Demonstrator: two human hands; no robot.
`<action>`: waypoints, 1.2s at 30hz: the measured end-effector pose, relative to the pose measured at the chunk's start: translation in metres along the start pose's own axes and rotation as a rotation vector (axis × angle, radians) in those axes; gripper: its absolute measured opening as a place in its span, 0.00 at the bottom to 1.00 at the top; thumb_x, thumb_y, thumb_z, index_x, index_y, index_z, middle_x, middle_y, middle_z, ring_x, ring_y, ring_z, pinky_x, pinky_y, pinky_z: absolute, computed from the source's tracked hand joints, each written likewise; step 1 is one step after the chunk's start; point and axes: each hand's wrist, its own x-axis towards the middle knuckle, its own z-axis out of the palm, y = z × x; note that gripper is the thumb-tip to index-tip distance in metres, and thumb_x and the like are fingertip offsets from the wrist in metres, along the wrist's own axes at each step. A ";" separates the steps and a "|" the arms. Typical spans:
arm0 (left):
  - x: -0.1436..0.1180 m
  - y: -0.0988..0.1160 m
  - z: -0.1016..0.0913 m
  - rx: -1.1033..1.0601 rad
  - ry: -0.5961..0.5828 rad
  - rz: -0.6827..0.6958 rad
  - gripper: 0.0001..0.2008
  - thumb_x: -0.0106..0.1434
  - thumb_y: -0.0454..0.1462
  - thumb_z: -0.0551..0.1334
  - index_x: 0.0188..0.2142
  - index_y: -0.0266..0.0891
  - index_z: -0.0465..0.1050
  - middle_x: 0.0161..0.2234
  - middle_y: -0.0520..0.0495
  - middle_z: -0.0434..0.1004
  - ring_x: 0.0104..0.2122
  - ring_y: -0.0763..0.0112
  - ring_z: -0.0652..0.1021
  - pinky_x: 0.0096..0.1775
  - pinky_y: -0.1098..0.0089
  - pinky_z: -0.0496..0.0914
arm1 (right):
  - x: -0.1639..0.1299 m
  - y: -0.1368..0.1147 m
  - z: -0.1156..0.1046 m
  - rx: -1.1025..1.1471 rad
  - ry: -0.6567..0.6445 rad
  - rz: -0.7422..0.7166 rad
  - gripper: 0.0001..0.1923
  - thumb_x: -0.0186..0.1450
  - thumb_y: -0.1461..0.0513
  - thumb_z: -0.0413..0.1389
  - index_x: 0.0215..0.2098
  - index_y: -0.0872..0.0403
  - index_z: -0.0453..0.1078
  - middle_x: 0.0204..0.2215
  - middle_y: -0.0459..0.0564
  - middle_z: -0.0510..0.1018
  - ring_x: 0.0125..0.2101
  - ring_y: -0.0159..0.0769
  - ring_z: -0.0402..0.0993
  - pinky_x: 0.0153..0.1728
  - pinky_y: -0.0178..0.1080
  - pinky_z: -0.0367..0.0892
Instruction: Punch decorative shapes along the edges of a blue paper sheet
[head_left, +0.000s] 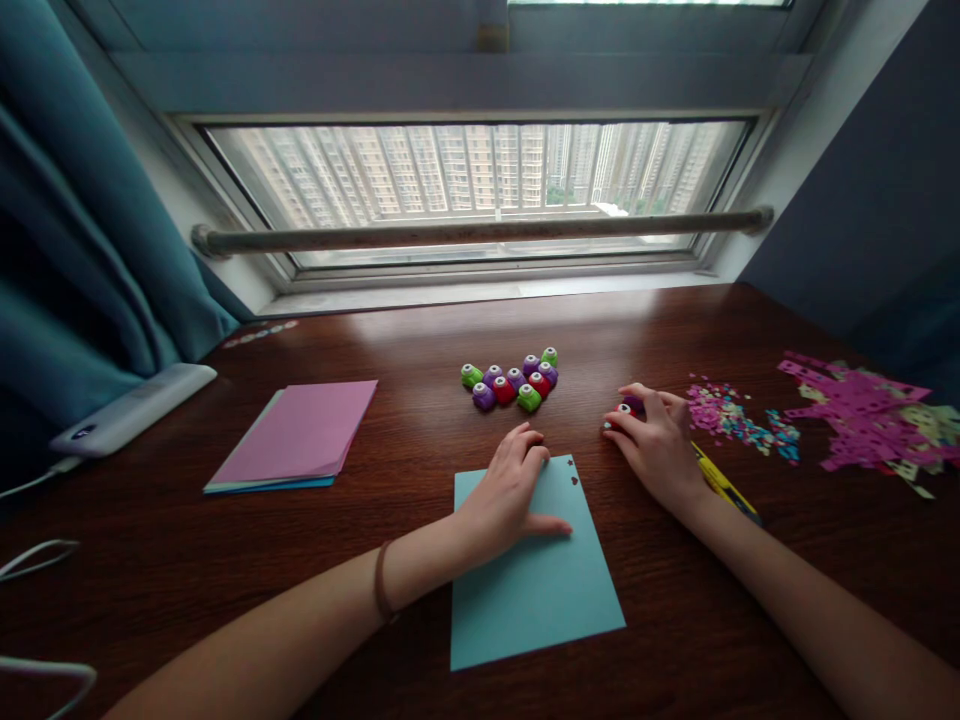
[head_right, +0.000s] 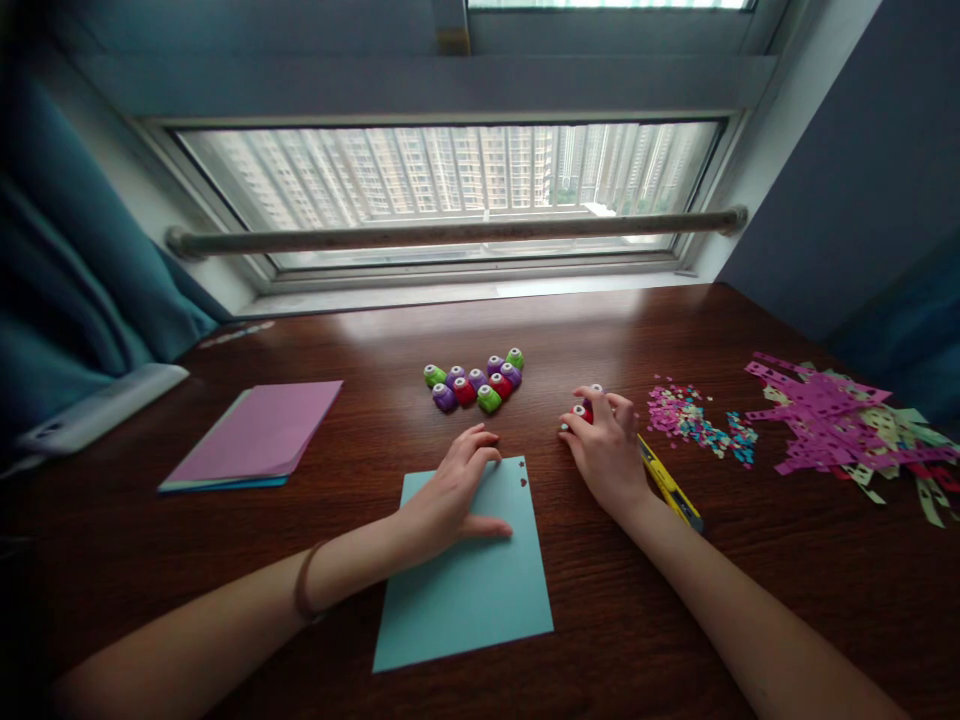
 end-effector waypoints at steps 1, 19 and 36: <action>0.000 0.000 0.000 0.006 0.000 -0.001 0.35 0.42 0.53 0.70 0.44 0.35 0.62 0.52 0.31 0.59 0.58 0.47 0.55 0.56 0.48 0.57 | 0.001 -0.001 0.001 -0.004 -0.003 0.005 0.03 0.59 0.62 0.60 0.33 0.49 0.75 0.51 0.49 0.65 0.48 0.51 0.54 0.47 0.52 0.58; -0.001 0.000 0.002 -0.003 0.046 0.014 0.35 0.42 0.54 0.69 0.43 0.37 0.63 0.51 0.34 0.61 0.58 0.47 0.56 0.55 0.47 0.57 | 0.007 0.002 0.008 -0.110 -0.046 -0.072 0.01 0.61 0.64 0.56 0.32 0.51 0.69 0.48 0.53 0.62 0.52 0.52 0.49 0.51 0.56 0.48; -0.001 0.000 0.001 -0.016 0.039 -0.003 0.33 0.42 0.52 0.70 0.42 0.38 0.64 0.51 0.35 0.61 0.57 0.46 0.57 0.54 0.46 0.58 | 0.038 0.053 -0.021 0.234 0.066 0.163 0.06 0.63 0.60 0.51 0.34 0.54 0.67 0.27 0.50 0.75 0.27 0.38 0.72 0.30 0.40 0.68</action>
